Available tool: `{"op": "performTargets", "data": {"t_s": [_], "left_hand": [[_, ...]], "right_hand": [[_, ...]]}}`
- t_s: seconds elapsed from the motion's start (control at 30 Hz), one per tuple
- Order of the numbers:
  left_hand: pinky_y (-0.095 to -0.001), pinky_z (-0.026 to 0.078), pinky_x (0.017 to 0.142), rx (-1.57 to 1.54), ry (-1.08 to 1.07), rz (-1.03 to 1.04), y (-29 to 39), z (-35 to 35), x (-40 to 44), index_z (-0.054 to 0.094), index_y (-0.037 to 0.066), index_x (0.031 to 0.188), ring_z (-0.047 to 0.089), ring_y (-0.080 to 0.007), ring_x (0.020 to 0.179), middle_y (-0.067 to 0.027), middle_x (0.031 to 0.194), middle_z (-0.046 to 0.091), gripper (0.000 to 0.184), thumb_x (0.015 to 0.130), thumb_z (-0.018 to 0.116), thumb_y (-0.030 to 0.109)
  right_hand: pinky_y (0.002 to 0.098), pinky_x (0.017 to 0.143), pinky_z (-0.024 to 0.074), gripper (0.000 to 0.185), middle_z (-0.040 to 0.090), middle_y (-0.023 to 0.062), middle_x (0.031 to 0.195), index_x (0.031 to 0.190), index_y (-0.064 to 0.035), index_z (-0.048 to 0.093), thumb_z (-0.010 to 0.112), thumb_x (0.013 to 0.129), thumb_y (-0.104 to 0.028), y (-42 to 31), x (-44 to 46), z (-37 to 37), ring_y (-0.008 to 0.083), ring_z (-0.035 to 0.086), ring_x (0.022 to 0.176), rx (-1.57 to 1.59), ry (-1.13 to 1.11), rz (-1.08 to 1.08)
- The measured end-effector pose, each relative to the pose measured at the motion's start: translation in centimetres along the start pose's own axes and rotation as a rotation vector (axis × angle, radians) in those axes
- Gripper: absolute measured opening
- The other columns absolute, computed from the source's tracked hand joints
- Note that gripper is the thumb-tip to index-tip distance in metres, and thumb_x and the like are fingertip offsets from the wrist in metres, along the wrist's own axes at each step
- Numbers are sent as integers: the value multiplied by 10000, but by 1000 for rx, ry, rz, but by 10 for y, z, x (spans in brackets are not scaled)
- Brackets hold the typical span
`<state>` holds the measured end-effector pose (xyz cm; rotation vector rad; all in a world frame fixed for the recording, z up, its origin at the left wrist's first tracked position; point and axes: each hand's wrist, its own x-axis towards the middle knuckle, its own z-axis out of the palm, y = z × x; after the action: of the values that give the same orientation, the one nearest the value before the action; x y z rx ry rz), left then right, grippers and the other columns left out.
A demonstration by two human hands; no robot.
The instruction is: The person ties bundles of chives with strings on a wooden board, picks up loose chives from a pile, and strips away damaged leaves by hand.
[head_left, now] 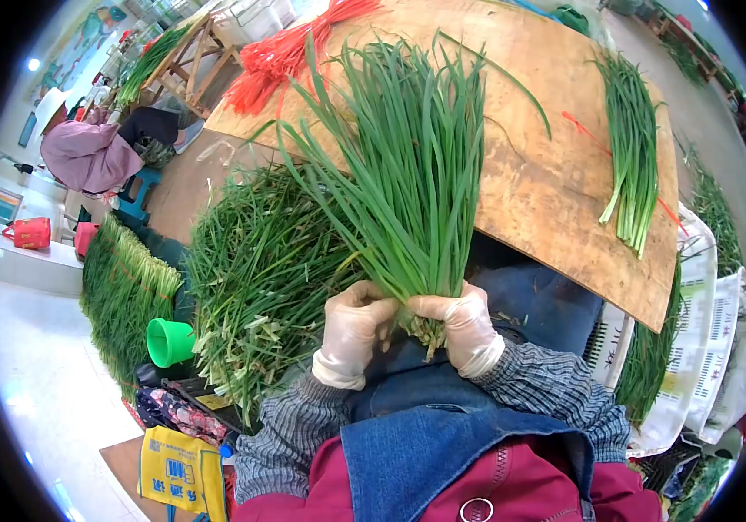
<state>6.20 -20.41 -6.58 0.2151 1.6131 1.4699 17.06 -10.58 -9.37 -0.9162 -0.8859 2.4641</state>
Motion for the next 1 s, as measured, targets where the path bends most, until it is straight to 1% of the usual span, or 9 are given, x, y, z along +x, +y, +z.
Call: {"op": "performTargets", "data": {"t_s": [0.37,0.57,0.63,0.67,0.7,0.73,0.9,0.93,1.0], "left_hand": [[-215,337,324,-60,118,113,6,-16,-32,598,-27,874,369,-63,382,-28,599,510,129,760,559,17],[-266,404,388,104,547,229,22,-142,-47,635,-7,875,460,-123,419,-68,621,567,134,768,599,64],[-321,475,546,1205,723,80,12,-201,-35,639,-28,885,569,-217,555,-164,762,621,189,771,602,118],[-330,475,618,1394,756,150,14,-199,-28,638,-28,902,591,-247,644,-187,802,622,217,772,602,142],[-338,475,691,1582,789,219,19,-196,-19,638,-29,919,613,-276,734,-210,842,623,245,773,602,165],[-332,472,733,1331,705,452,43,-152,-15,640,-13,944,610,-277,829,-195,883,626,226,787,600,145],[-297,477,717,1001,204,1088,126,6,58,619,6,993,613,-260,810,-160,902,611,208,789,582,14],[-275,468,748,1079,167,1097,140,35,75,619,7,1021,605,-210,846,-151,943,616,236,787,585,-1],[-344,475,757,1245,49,1297,155,87,125,587,50,1081,600,-301,869,-154,1022,592,300,783,557,34]], "right_hand": [[265,617,503,276,634,109,852,982,43,573,638,715,63,-5,-2,5,179,617,681,27,12,24],[273,556,502,268,627,117,817,956,47,547,631,706,96,-5,-2,4,181,602,617,41,-9,63],[271,552,498,298,624,108,799,957,45,544,643,683,109,1,1,4,174,599,616,50,26,-6],[267,540,491,288,626,107,803,954,40,557,646,686,97,2,1,5,170,596,606,38,25,-14],[263,529,485,279,628,105,807,952,34,570,648,689,84,2,1,5,166,592,596,26,28,-18],[264,540,485,285,626,99,816,954,26,564,647,688,85,3,1,4,161,585,598,12,15,-45],[264,719,483,380,620,85,919,1009,20,510,696,678,24,17,8,-2,141,583,797,-50,52,-61],[263,730,480,396,618,85,928,1019,21,502,701,677,17,16,6,0,139,580,807,-67,69,-44],[259,714,478,420,614,76,915,1029,21,486,710,675,-3,20,8,-2,129,570,795,-91,83,-36]]}}
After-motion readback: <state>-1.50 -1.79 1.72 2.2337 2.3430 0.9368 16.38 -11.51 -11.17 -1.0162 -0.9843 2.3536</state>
